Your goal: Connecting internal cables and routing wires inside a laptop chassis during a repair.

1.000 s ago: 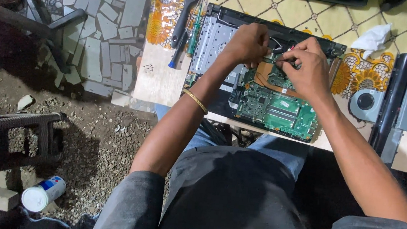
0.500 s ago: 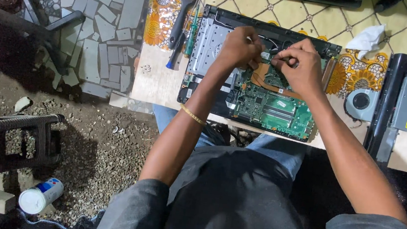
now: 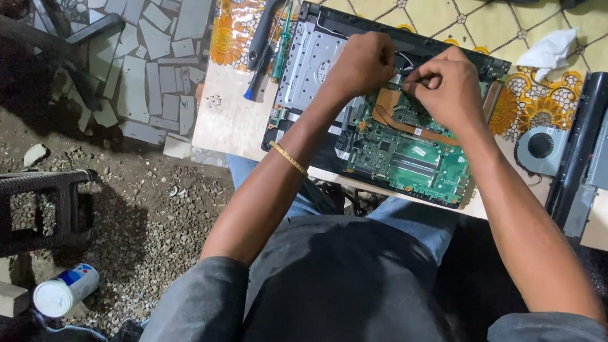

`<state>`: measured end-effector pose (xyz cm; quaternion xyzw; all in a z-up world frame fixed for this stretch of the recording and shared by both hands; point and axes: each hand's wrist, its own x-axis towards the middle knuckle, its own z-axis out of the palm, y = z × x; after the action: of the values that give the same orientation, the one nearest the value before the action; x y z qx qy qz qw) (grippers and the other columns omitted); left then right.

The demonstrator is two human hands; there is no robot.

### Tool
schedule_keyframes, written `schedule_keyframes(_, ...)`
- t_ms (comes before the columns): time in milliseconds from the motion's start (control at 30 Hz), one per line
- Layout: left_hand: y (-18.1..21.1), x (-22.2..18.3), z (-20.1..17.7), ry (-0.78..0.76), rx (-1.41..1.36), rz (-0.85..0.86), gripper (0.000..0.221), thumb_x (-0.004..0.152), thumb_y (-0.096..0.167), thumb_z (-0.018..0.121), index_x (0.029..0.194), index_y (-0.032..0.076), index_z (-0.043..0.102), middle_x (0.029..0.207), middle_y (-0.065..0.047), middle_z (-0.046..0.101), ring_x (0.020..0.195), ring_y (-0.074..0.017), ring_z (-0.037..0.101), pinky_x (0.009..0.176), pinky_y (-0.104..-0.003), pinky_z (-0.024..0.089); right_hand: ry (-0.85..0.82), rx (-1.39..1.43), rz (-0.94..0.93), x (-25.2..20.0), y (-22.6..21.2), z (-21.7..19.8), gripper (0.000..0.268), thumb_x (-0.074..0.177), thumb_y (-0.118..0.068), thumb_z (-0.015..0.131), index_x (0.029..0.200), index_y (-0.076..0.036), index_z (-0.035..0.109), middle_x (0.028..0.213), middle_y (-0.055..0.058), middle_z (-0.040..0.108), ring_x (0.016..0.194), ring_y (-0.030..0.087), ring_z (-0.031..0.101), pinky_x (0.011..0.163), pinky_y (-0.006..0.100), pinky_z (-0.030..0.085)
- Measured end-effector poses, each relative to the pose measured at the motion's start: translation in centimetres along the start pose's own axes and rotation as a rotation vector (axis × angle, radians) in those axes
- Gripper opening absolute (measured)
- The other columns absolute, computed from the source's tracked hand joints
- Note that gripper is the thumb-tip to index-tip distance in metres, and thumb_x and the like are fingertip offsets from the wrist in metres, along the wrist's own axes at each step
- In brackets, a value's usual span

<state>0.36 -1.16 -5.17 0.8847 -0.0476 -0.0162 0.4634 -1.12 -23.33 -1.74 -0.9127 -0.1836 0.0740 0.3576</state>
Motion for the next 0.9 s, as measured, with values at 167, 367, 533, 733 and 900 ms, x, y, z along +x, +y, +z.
schedule_keyframes(167, 2.6, 0.5, -1.4, -0.160, 0.112, -0.188, 0.012, 0.072, 0.007, 0.083, 0.073, 0.015, 0.074, 0.067, -0.001, 0.075, 0.057, -0.0195, 0.071, 0.058, -0.035, 0.059, 0.003, -0.025, 0.005, 0.1, -0.7, -0.2, 0.009, 0.092, -0.003, 0.095, 0.095, -0.004, 0.086, 0.104, 0.007, 0.059, 0.073, 0.014, 0.049, 0.064, 0.029, 0.044)
schedule_keyframes(367, 2.2, 1.2, -0.5, -0.172, 0.226, -0.216, 0.011, 0.068, 0.012, 0.083, 0.071, 0.019, 0.075, 0.072, -0.002, 0.078, 0.063, -0.0241, 0.074, 0.063, -0.039, 0.061, 0.020, -0.068, -0.048, 0.2, -0.4, 0.0, 0.011, 0.089, -0.003, 0.097, 0.094, -0.003, 0.087, 0.104, 0.008, 0.061, 0.072, 0.017, 0.053, 0.064, 0.032, 0.046)
schedule_keyframes(533, 2.7, 1.1, -0.6, -0.181, 0.237, -0.236, 0.016, 0.066, 0.013, 0.088, 0.075, 0.019, 0.076, 0.075, 0.000, 0.079, 0.066, -0.0211, 0.074, 0.067, -0.037, 0.062, 0.016, -0.077, -0.055, 0.3, -0.4, 0.1, 0.011, 0.089, -0.004, 0.097, 0.093, -0.003, 0.087, 0.103, 0.008, 0.060, 0.072, 0.017, 0.051, 0.064, 0.032, 0.044)
schedule_keyframes(733, 2.7, 1.3, -0.3, -0.184, 0.312, -0.276, 0.013, 0.072, 0.013, 0.084, 0.079, 0.023, 0.083, 0.085, -0.003, 0.084, 0.074, -0.0285, 0.080, 0.071, -0.044, 0.063, -0.013, -0.030, -0.019, 0.1, -0.5, 0.1, 0.010, 0.090, -0.001, 0.096, 0.094, -0.002, 0.086, 0.103, 0.006, 0.057, 0.074, 0.016, 0.053, 0.065, 0.030, 0.047)
schedule_keyframes(900, 2.5, 1.0, -0.6, -0.142, 0.237, -0.229, 0.013, 0.072, 0.009, 0.078, 0.070, 0.022, 0.079, 0.073, -0.001, 0.080, 0.065, -0.0245, 0.075, 0.063, -0.039, 0.059, 0.125, 0.116, -0.187, -1.0, 1.4, 0.7, 0.018, 0.093, 0.005, 0.101, 0.105, 0.004, 0.087, 0.109, 0.010, 0.064, 0.078, 0.016, 0.055, 0.065, 0.029, 0.046)
